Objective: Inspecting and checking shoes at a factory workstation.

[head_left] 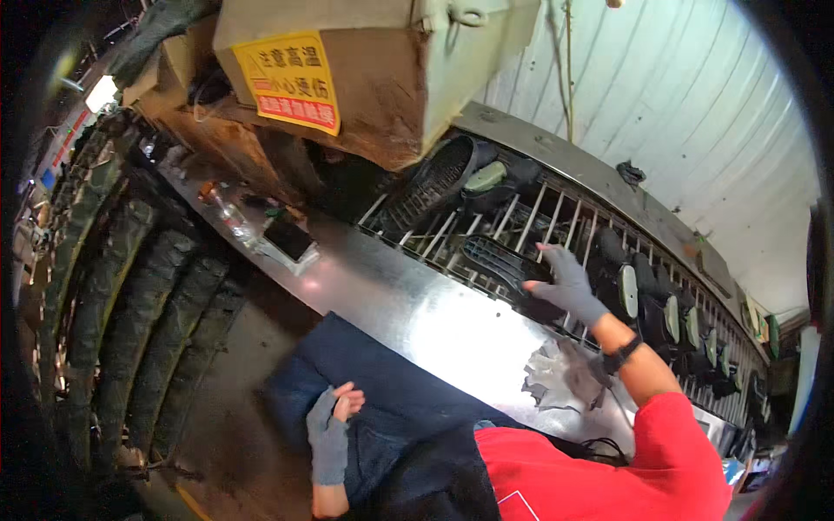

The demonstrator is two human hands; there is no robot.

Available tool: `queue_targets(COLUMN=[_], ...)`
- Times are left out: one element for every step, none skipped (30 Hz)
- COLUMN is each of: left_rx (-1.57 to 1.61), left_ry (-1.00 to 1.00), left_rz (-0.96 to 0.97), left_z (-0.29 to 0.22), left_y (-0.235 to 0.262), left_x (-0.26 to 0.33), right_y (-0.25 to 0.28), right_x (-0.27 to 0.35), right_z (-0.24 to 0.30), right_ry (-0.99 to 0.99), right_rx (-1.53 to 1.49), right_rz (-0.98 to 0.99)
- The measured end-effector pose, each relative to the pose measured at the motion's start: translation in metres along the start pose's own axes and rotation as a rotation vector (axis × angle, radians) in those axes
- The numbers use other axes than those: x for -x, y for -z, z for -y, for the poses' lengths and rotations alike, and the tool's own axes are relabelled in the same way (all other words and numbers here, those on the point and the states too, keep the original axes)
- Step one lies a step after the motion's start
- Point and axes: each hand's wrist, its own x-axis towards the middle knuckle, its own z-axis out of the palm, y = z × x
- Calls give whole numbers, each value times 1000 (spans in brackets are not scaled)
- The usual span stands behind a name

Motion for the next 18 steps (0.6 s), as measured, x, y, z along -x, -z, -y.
queue_targets(left_rx=[68,116,229,291,352,382,417,397,400,447,494,534,660,605,548,517,518,474], left_ry=[25,27,54,71,88,103,124,186,191,226,254,282,304,321,337,112,115,195], left_rz=[1,-8,-2,5,6,6,-1,-30,-48,-18,37,97,13,34,54,-108,-97,-125], left_z=[-4,-5,-1,6,13,21,27,25,29,33,33,32,23,19,17,51,54,53], left_y=[-3,-7,-8,-8,-3,3,9,10,8,7,4,-1,-19,-24,-26,-17,-15,-13], left_x=[-9,-16,-19,-22,-22,-19,-14,-9,-6,-1,-4,-10,-15,-19,-23,-25,-23,-20], right_y=[-20,-36,-50,-61,-62,-48,-36,-28,-12,11,11,1,-3,-5,-11,-23,-40,-52], right_x=[-18,-31,-43,-55,-66,-74,-77,-75,-80,-86,-87,-84,-94,-112,-134,-162,-184,-198], right_z=[22,25,28,32,46,64,83,102,136,179,201,214,212,207,202,187,150,114], right_ry=[7,23,-63,-152,-133,-105,-72,235,462,699,1032,1181,1180,1094,1005,931,832,645], right_rx=[-62,-84,-49,-10,-32,-35,-34,-156,-290,-436,-586,-503,-502,-406,-314,-132,56,225], right_rz=[-26,-50,71,195,179,220,272,122,212,391,307,149,147,214,279,196,121,167])
